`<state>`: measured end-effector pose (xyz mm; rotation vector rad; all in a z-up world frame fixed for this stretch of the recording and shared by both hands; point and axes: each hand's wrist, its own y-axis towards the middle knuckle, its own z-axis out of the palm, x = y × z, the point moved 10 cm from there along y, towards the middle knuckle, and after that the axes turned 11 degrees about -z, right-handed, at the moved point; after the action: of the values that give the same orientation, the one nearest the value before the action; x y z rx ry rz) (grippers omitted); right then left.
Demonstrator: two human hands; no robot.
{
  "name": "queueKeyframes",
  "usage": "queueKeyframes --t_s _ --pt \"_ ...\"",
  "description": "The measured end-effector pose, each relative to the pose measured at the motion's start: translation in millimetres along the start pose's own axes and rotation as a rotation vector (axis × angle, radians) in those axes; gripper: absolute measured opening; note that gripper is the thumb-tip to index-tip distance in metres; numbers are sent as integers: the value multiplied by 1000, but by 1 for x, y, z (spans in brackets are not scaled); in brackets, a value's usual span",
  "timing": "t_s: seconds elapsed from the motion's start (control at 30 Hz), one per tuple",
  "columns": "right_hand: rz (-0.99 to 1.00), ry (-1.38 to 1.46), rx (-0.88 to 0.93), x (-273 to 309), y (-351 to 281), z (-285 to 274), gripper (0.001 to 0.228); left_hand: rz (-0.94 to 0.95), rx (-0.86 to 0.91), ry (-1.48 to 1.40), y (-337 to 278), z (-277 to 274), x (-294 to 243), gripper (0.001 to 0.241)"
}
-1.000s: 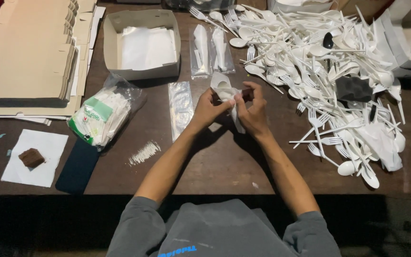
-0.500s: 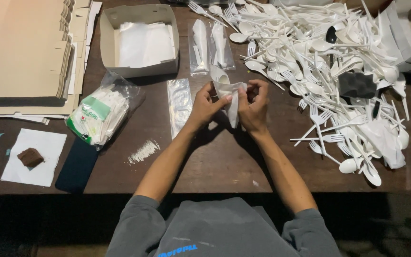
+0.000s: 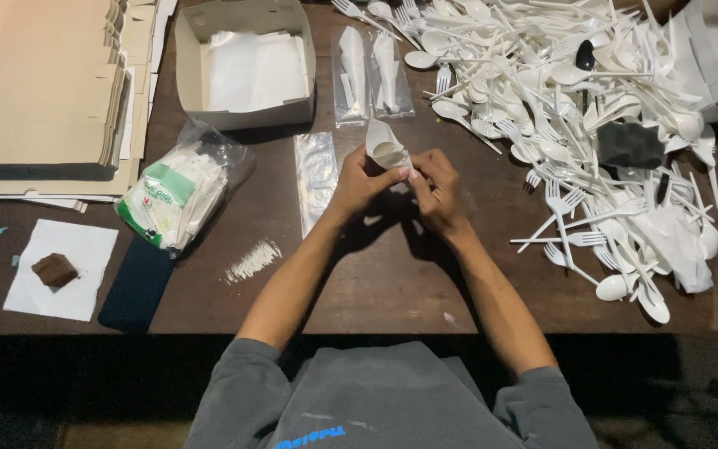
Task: The person is individually wrapping plastic forks and spoons into plastic sleeves on a work table.
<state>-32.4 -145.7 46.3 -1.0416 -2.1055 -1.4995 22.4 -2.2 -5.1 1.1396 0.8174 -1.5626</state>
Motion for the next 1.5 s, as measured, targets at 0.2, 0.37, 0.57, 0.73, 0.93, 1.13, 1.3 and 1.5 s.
queueKeyframes --t_s 0.2,0.37,0.57,0.73,0.93,1.13,1.3,1.5 --pt "36 95 130 13 3 10 22 -2 -42 172 -11 6 -22 36" --pt "76 31 115 8 0 15 13 11 -36 214 -11 0 -29 35" --pt "138 44 139 -1 -11 20 14 -3 9 75 -14 -2 -45 57" --pt "190 84 159 -12 -16 26 18 -80 7 99 -12 -4 -42 47" --pt "194 136 213 -18 -14 30 24 -57 8 151 -9 -3 -52 40" --pt "233 134 295 -14 -16 36 32 -106 76 183 -11 -4 -61 41" --pt "190 10 246 -27 -16 27 27 37 149 260 -6 -37 -81 50" --pt "233 -49 257 -50 -26 25 28 -115 -638 1060 -11 -164 -57 50"
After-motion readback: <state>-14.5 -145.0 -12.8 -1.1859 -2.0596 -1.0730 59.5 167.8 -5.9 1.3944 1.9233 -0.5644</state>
